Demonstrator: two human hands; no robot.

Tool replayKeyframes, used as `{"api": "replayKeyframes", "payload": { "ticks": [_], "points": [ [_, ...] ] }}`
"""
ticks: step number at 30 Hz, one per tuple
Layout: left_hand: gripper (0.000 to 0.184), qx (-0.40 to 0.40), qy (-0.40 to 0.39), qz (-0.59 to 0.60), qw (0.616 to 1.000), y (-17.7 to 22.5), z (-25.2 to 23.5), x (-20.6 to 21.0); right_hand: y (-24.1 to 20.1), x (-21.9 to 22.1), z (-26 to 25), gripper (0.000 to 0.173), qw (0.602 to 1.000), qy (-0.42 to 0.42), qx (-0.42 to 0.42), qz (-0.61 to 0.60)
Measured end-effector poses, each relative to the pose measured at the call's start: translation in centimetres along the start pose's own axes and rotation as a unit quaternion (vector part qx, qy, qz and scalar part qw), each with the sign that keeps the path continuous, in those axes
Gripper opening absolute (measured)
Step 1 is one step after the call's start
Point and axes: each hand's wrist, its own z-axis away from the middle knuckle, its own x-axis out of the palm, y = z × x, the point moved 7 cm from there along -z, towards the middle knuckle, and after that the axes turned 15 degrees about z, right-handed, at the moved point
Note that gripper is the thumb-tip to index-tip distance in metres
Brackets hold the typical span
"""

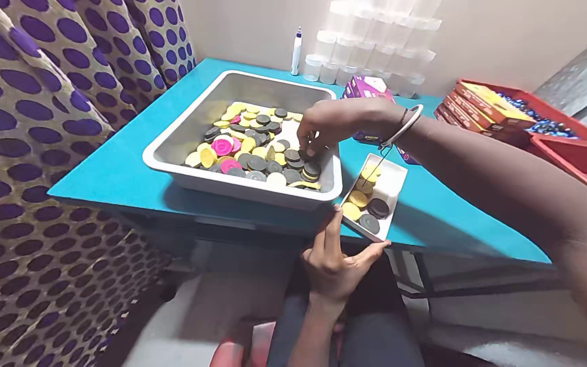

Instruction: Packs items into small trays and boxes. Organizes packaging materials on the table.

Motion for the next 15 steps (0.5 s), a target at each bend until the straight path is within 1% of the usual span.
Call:
{"api": "replayKeyframes", "payload": {
  "ticks": [2, 4, 7, 9, 11, 13, 14, 15],
  "points": [
    [0.08, -0.002, -0.003, 0.001, 1.0, 0.0, 0.0, 0.0, -0.2, 0.2, -0.5, 0.013, 1.0, 0.003, 0.005, 0.009],
    [0.078, -0.002, 0.0, 0.004, 1.0, -0.1, 0.0, 0.0, -0.5, -0.3, -0.5, 0.017, 0.999, 0.046, 0.008, 0.01],
    [0.078, 0.005, 0.005, 0.001, 1.0, -0.1, 0.0, 0.0, -1.2, -0.7, 0.4, 0.024, 0.995, 0.096, 0.034, 0.006],
    [0.079, 0.007, 0.003, 0.004, 1.0, 0.0, 0.0, 0.1, -1.6, -0.9, 1.4, 0.022, 0.992, 0.111, 0.059, 0.0],
    [0.081, 0.014, 0.002, 0.005, 1.0, 0.0, 0.0, 0.2, -1.5, -1.8, 3.4, 0.015, 0.981, 0.168, 0.097, -0.003],
    [0.082, 0.015, 0.001, 0.005, 1.0, 0.0, 0.1, 0.2, -0.7, -3.2, 7.1, 0.021, 0.953, 0.259, 0.155, -0.026],
    [0.082, 0.013, 0.002, 0.003, 1.0, 0.0, 0.1, 0.2, -0.3, -3.5, 9.4, 0.023, 0.936, 0.292, 0.191, -0.043],
    [0.081, 0.011, 0.005, 0.001, 1.0, 0.0, 0.2, 0.2, 0.0, -3.4, 11.7, 0.024, 0.924, 0.304, 0.223, -0.065]
  ]
}}
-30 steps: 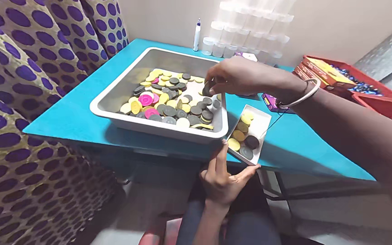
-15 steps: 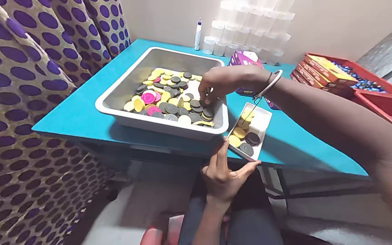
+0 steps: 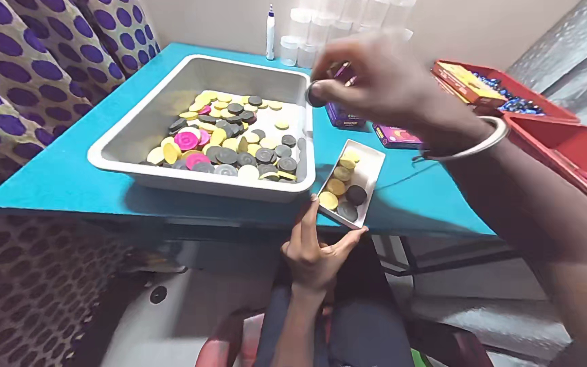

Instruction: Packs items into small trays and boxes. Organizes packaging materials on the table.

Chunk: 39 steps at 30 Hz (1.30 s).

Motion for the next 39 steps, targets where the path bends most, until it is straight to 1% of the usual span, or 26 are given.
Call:
{"api": "replayKeyframes", "payload": {
  "ticks": [2, 4, 6, 8, 11, 15, 17, 18, 19, 21, 22, 23, 24, 25, 27, 29, 32, 36, 38, 39],
  "points": [
    [0.081, -0.001, 0.002, -0.003, 1.0, -0.1, -0.1, -0.1, 2.3, -0.7, 3.6, 0.023, 0.997, -0.027, 0.069, -0.014],
    [0.081, 0.0, 0.0, 0.001, 1.0, -0.1, -0.1, -0.2, 3.8, 1.0, 6.9, 0.021, 0.992, -0.072, 0.099, -0.029],
    [0.082, 0.0, -0.001, 0.003, 1.0, 0.0, 0.0, 0.1, 4.5, 3.3, 9.6, 0.019, 0.986, -0.112, 0.113, -0.048],
    [0.082, 0.0, -0.004, -0.001, 1.0, 0.0, 0.1, 0.2, 4.7, 5.1, 11.3, 0.017, 0.981, -0.136, 0.121, -0.073],
    [0.083, 0.001, -0.005, -0.008, 1.0, -0.1, 0.1, 0.0, 4.4, 5.8, 12.0, 0.015, 0.98, -0.143, 0.121, -0.065],
    [0.082, -0.002, -0.005, -0.009, 1.0, 0.0, 0.0, 0.0, 4.5, 6.7, 11.9, 0.016, 0.978, -0.193, 0.067, -0.031],
    [0.081, -0.003, -0.006, -0.003, 1.0, 0.0, 0.0, 0.0, 4.2, 5.7, 11.1, 0.019, 0.976, -0.206, 0.071, 0.016],
    [0.081, -0.004, -0.005, 0.001, 1.0, 0.0, -0.1, 0.0, 4.0, 4.5, 10.3, 0.02, 0.978, -0.192, 0.071, 0.03],
    [0.08, -0.004, -0.001, 0.003, 1.0, -0.1, -0.1, -0.1, 3.5, 3.0, 9.1, 0.022, 0.986, -0.155, 0.059, 0.032],
    [0.08, -0.01, 0.002, 0.005, 1.0, -0.2, -0.2, -0.1, 2.0, 0.2, 6.2, 0.024, 0.997, -0.072, 0.005, 0.022],
    [0.081, -0.011, 0.001, 0.006, 1.0, -0.2, -0.2, -0.2, 0.8, -0.6, 4.5, 0.022, 0.998, -0.048, -0.03, 0.018],
    [0.08, -0.011, -0.001, 0.006, 1.0, -0.1, -0.2, -0.2, -0.8, -0.5, 2.9, 0.02, 0.997, -0.048, -0.061, 0.016],
    [0.08, -0.01, -0.003, 0.006, 1.0, -0.1, -0.3, -0.3, -2.3, 0.1, 1.2, 0.018, 0.994, -0.068, -0.086, 0.022],
    [0.079, -0.009, -0.003, 0.005, 1.0, -0.1, -0.3, -0.3, -3.7, 1.4, -0.2, 0.019, 0.989, -0.106, -0.097, 0.04],
    [0.077, -0.008, 0.0, 0.0, 1.0, 0.0, -0.4, -0.5, -5.4, 4.1, -2.2, 0.027, 0.972, -0.197, -0.074, 0.103],
    [0.074, -0.007, -0.001, 0.001, 1.0, -0.2, -0.4, -0.7, -6.4, 5.6, -3.2, 0.034, 0.953, -0.254, -0.036, 0.159],
    [0.074, -0.007, 0.0, 0.006, 1.0, -0.4, -0.5, -0.8, -7.0, 6.2, -3.6, 0.032, 0.94, -0.293, -0.032, 0.169],
    [0.073, -0.007, 0.001, 0.007, 1.0, -0.5, -0.6, -1.1, -7.4, 7.1, -3.7, 0.02, 0.93, -0.321, -0.066, 0.164],
    [0.073, -0.01, -0.001, 0.003, 1.0, -0.5, -0.7, -1.2, -7.7, 7.4, -4.1, 0.019, 0.922, -0.335, -0.073, 0.179],
    [0.073, -0.01, 0.0, 0.002, 1.0, -0.6, -0.7, -1.3, -7.9, 7.3, -4.3, 0.021, 0.923, -0.326, -0.072, 0.19]
  ]
}}
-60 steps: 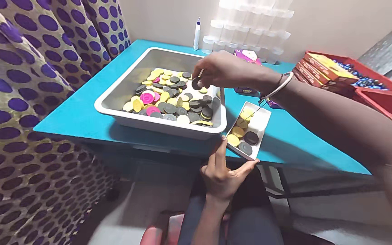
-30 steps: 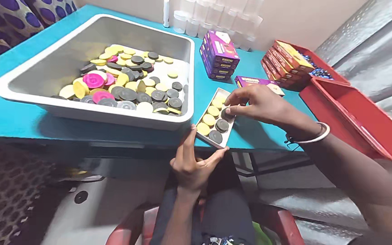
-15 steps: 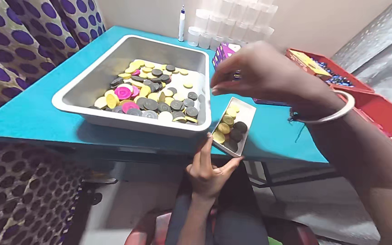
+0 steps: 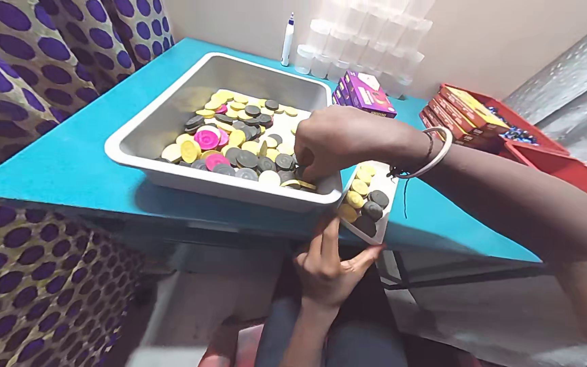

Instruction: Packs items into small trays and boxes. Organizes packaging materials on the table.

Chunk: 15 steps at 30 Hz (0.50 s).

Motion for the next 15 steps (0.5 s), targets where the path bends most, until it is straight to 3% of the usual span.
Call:
{"api": "replayKeyframes", "payload": {
  "ticks": [5, 10, 15],
  "points": [
    [0.072, -0.004, 0.006, -0.001, 1.0, -0.3, -0.1, -0.3, 0.8, -3.1, -0.8, 0.024, 0.984, 0.153, 0.004, -0.095],
    [0.072, 0.001, 0.006, -0.002, 1.0, -0.5, -0.2, -0.6, -2.0, -2.7, -3.1, 0.025, 0.979, 0.115, -0.089, -0.142],
    [0.073, -0.003, 0.0, -0.002, 1.0, -0.5, -0.5, -0.8, -2.2, -2.1, -3.8, 0.023, 0.968, 0.126, -0.106, -0.189]
  ]
}}
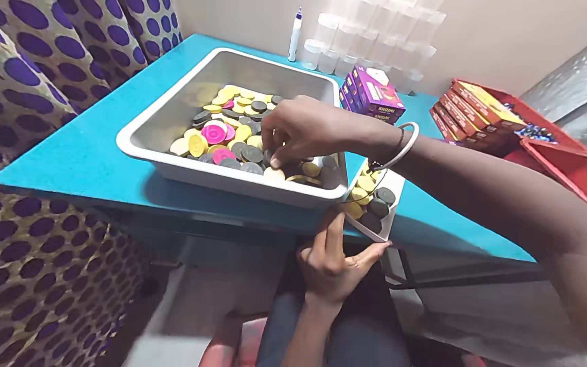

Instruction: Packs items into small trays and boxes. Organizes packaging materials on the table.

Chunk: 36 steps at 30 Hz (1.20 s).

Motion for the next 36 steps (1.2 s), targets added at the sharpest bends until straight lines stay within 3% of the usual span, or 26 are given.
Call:
{"api": "replayKeyframes", "payload": {
  "ticks": [4, 8, 10, 13, 17, 19, 23, 25, 27, 29, 31, 33, 36],
  "points": [
    [0.074, 0.001, -0.001, 0.013, 1.0, -0.1, 0.0, -0.2, 0.5, -2.2, 2.5, 0.021, 0.992, 0.127, 0.02, -0.01],
    [0.078, -0.003, -0.001, 0.016, 1.0, -0.2, 0.1, 0.0, 4.9, -4.0, 10.3, 0.024, 0.955, 0.251, 0.154, 0.025],
    [0.079, -0.002, 0.0, 0.015, 1.0, -0.2, 0.2, 0.0, 7.4, -2.5, 14.6, 0.024, 0.946, 0.236, 0.222, 0.025],
    [0.079, -0.002, 0.0, 0.007, 1.0, -0.1, 0.1, 0.1, 10.0, 1.8, 18.9, 0.019, 0.955, 0.127, 0.267, -0.019],
    [0.08, 0.006, 0.002, 0.004, 1.0, 0.0, 0.1, 0.1, 10.4, 6.4, 20.4, 0.019, 0.968, 0.037, 0.228, -0.097],
    [0.081, 0.007, -0.004, 0.007, 1.0, 0.0, 0.1, 0.1, 10.0, 6.9, 20.3, 0.02, 0.973, 0.047, 0.21, -0.082],
    [0.081, 0.011, -0.007, -0.002, 1.0, 0.0, 0.0, 0.1, 9.7, 6.4, 20.3, 0.018, 0.966, 0.045, 0.256, -0.005],
    [0.081, 0.01, -0.006, -0.004, 1.0, 0.1, 0.0, 0.1, 9.4, 5.5, 20.2, 0.022, 0.959, 0.024, 0.276, 0.056],
    [0.081, 0.009, -0.003, 0.001, 1.0, 0.0, 0.0, 0.0, 8.6, 3.4, 19.5, 0.023, 0.947, 0.06, 0.299, 0.102],
    [0.081, 0.01, -0.004, 0.004, 1.0, 0.1, -0.1, 0.0, 6.7, 0.5, 17.9, 0.021, 0.939, 0.163, 0.274, 0.131],
    [0.08, 0.013, -0.007, 0.007, 1.0, 0.1, 0.0, 0.0, 4.1, -1.9, 14.8, 0.019, 0.946, 0.236, 0.179, 0.13],
    [0.078, 0.021, -0.007, 0.008, 1.0, 0.1, 0.0, -0.1, 1.6, -3.1, 10.6, 0.017, 0.962, 0.248, 0.058, 0.101],
    [0.079, 0.024, -0.004, 0.005, 1.0, 0.1, 0.0, -0.1, -1.5, -2.9, 4.1, 0.027, 0.98, 0.165, -0.073, 0.082]
  ]
}}
